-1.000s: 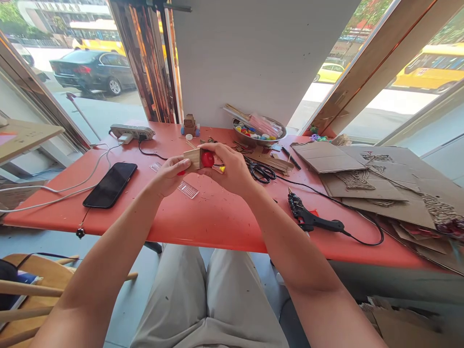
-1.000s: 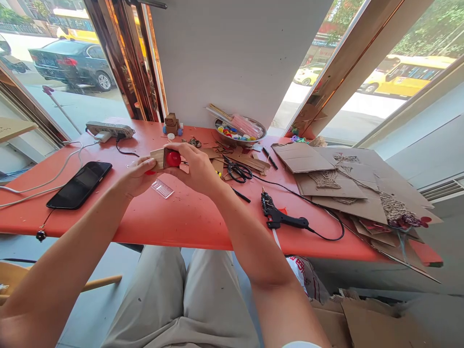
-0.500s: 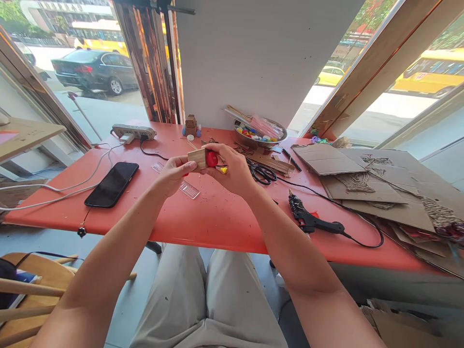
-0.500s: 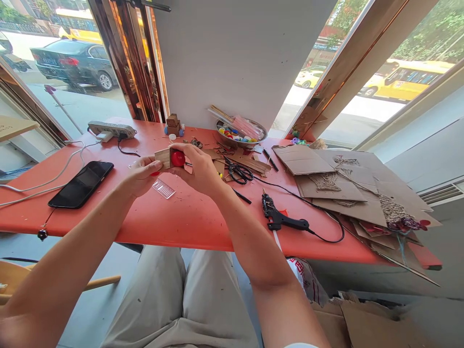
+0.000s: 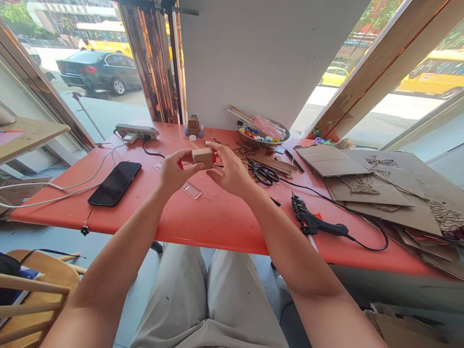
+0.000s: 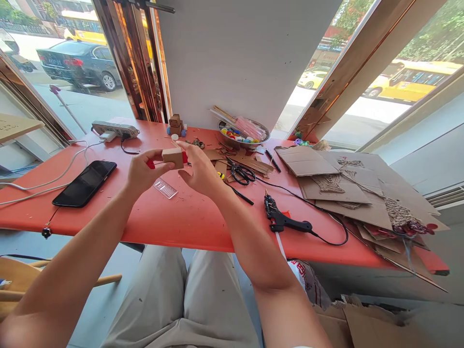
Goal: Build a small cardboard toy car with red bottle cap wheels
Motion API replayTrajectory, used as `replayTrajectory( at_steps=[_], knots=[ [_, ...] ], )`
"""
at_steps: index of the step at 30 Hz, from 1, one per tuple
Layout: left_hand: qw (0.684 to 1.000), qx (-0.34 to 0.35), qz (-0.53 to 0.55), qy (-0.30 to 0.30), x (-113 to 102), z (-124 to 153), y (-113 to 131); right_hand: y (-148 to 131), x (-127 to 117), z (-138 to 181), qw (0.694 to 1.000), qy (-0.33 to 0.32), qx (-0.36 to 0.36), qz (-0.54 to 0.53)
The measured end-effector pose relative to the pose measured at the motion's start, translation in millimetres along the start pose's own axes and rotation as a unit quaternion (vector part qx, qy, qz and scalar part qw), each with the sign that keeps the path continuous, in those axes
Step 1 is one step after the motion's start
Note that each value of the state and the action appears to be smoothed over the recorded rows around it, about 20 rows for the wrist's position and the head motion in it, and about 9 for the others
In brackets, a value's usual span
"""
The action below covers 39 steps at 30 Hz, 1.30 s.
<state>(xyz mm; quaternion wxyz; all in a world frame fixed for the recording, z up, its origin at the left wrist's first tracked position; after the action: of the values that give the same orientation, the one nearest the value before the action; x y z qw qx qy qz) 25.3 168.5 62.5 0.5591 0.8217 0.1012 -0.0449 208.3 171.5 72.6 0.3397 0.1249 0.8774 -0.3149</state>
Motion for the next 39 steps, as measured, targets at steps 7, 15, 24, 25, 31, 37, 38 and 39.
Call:
replayTrajectory(
  at_steps=[7,15,24,25,31,37,38,39],
  knots=[
    [0.977,0.057,-0.202,-0.040,14.4,-1.4,-13.1,19.4,7.2,3.2,0.991,-0.088,0.095,-0.046],
    [0.963,0.059,-0.231,-0.128,30.4,-2.9,-30.5,28.8,-4.0,5.0,0.981,-0.143,0.118,-0.064],
    [0.966,0.005,-0.160,-0.204,29.1,-0.3,-35.2,26.1,-3.6,5.3,0.981,-0.149,0.121,-0.030],
    [0.967,-0.008,-0.129,-0.220,28.6,0.3,-35.4,26.4,-3.8,5.3,0.981,-0.153,0.118,-0.033],
    [0.965,-0.046,-0.020,-0.256,29.6,0.7,-34.9,26.7,-3.0,5.6,0.979,-0.164,0.121,-0.031],
    [0.962,-0.045,-0.003,-0.270,30.4,-1.1,-37.8,26.2,-2.2,7.1,0.977,-0.163,0.131,-0.028],
    [0.961,-0.042,-0.009,-0.274,30.3,-1.4,-38.0,26.3,-2.5,7.5,0.977,-0.164,0.135,-0.029],
    [0.959,-0.038,-0.017,-0.279,30.2,-1.6,-37.9,26.3,-2.8,7.8,0.976,-0.165,0.138,-0.031]
  ],
)
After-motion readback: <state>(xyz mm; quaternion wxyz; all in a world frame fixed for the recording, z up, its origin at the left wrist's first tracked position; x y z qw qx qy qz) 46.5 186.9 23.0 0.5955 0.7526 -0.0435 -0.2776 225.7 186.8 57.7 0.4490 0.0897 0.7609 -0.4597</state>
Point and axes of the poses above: each hand's wrist, its own z-axis away from the middle knuckle, its own x-axis out of the palm, y = z × x, the point moved 5 cm from there along -z, towards the middle knuckle, and after that the axes turned 1 degree about -z, right-handed, at the moved point
